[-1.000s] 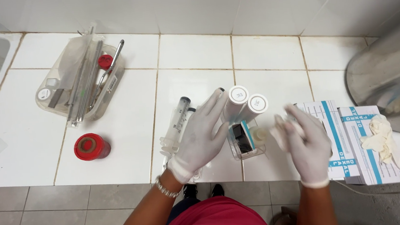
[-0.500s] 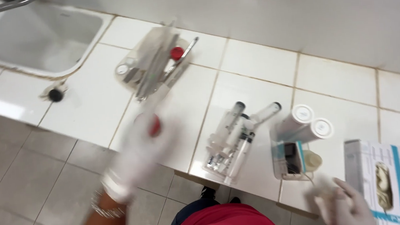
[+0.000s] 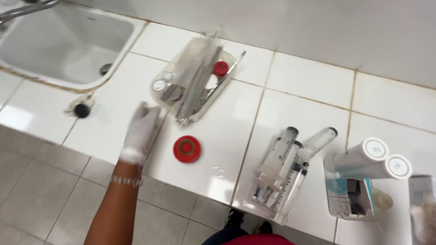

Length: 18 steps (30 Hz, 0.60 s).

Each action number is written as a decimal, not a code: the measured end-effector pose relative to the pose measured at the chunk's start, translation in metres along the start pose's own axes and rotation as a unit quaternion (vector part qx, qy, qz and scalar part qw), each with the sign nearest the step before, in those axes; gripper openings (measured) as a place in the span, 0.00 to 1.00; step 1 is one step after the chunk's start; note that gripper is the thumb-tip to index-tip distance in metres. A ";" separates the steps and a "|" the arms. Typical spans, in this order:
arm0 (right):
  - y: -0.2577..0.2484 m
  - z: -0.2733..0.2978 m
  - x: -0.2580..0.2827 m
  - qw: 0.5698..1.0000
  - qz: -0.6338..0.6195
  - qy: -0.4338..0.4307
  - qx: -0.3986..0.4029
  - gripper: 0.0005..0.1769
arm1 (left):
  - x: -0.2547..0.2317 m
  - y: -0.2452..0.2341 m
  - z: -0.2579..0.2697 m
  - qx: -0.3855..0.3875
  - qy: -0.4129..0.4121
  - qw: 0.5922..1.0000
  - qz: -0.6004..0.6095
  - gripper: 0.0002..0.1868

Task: The person washes a clear plastic container under a running tap using a cloth, then moves to a counter to wipe the container with a tissue. They then handle various medical supplies, including syringes, vials, and boxes of gloves, organizing them on the counter.

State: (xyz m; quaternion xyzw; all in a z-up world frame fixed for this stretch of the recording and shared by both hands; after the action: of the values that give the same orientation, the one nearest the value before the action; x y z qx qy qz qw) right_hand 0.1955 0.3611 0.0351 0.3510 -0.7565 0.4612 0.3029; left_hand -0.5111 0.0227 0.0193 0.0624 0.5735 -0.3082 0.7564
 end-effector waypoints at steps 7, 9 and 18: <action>-0.051 0.214 0.048 0.948 0.136 0.280 0.063 0.53 | -0.036 0.091 0.149 0.215 0.169 0.962 -0.012 0.42; -0.026 0.232 0.093 0.923 0.121 0.350 0.100 0.62 | 0.017 0.134 0.148 0.275 0.085 0.957 -0.038 0.41; 0.023 0.220 0.134 0.918 0.118 0.368 0.092 0.46 | 0.072 0.193 0.178 0.354 -0.106 0.913 -0.172 0.28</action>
State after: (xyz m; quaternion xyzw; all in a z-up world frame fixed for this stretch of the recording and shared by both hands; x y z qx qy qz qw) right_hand 0.0706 0.1346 0.0428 0.0909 -0.5819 0.6579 0.4694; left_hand -0.2494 0.0693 -0.0363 0.1936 0.3448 -0.6210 0.6767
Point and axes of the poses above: each hand's wrist, its own z-axis away from the middle knuckle, its own y-axis out of the palm, x = y × z, the point moved 10 cm from there along -z, towards the middle knuckle, and after that the axes turned 8 degrees about -x, right-handed, at the moved point
